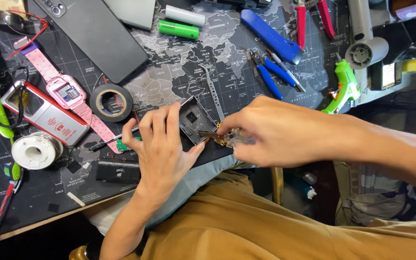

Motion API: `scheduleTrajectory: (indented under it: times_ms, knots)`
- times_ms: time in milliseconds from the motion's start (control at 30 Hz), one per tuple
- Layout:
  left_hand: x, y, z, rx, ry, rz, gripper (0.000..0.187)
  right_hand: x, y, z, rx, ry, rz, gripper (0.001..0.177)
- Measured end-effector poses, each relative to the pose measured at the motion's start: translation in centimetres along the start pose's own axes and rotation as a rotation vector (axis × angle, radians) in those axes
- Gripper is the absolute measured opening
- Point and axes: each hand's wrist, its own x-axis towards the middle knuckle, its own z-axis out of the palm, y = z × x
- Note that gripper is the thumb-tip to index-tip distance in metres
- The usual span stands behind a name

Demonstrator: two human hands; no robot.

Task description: The person disassembles a small black electronic device, removes a battery, and uses a utility knife to scrape the interior of the device's casing. They then reassemble the device and use the knife to trim wires on the exterior.

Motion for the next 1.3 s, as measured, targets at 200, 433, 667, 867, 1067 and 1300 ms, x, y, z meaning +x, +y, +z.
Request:
scheduleTrajectory:
  times_ms: [200, 433, 667, 867, 1067, 1300]
  knots:
    - [0.0, 0.0, 0.1, 0.017, 0.037, 0.002, 0.096, 0.8, 2.5, 3.4, 0.007, 0.220, -0.266, 0.028]
    - [-0.2, -0.2, 0.2, 0.047, 0.021, 0.021, 0.108, 0.8, 2.7, 5.3, 0.141, 0.255, -0.198, 0.046]
    - [-0.3, -0.5, 0.4, 0.019, 0.022, 0.033, 0.102, 1.0, 4.0, 6.3, 0.105, 0.320, -0.323, 0.041]
    - [-0.2, -0.5, 0.3, 0.018, 0.024, 0.041, 0.104, 1.0, 4.8, 7.8, 0.107, 0.411, -0.419, 0.040]
    - [-0.1, -0.5, 0.1, 0.015, 0.080, 0.064, 0.084, 1.8, 5.3, 8.6, 0.073, 0.475, -0.433, 0.042]
    - [-0.3, -0.2, 0.3, 0.001, 0.063, 0.044, 0.093, 0.7, 4.8, 8.2, 0.083, 0.429, -0.367, 0.038]
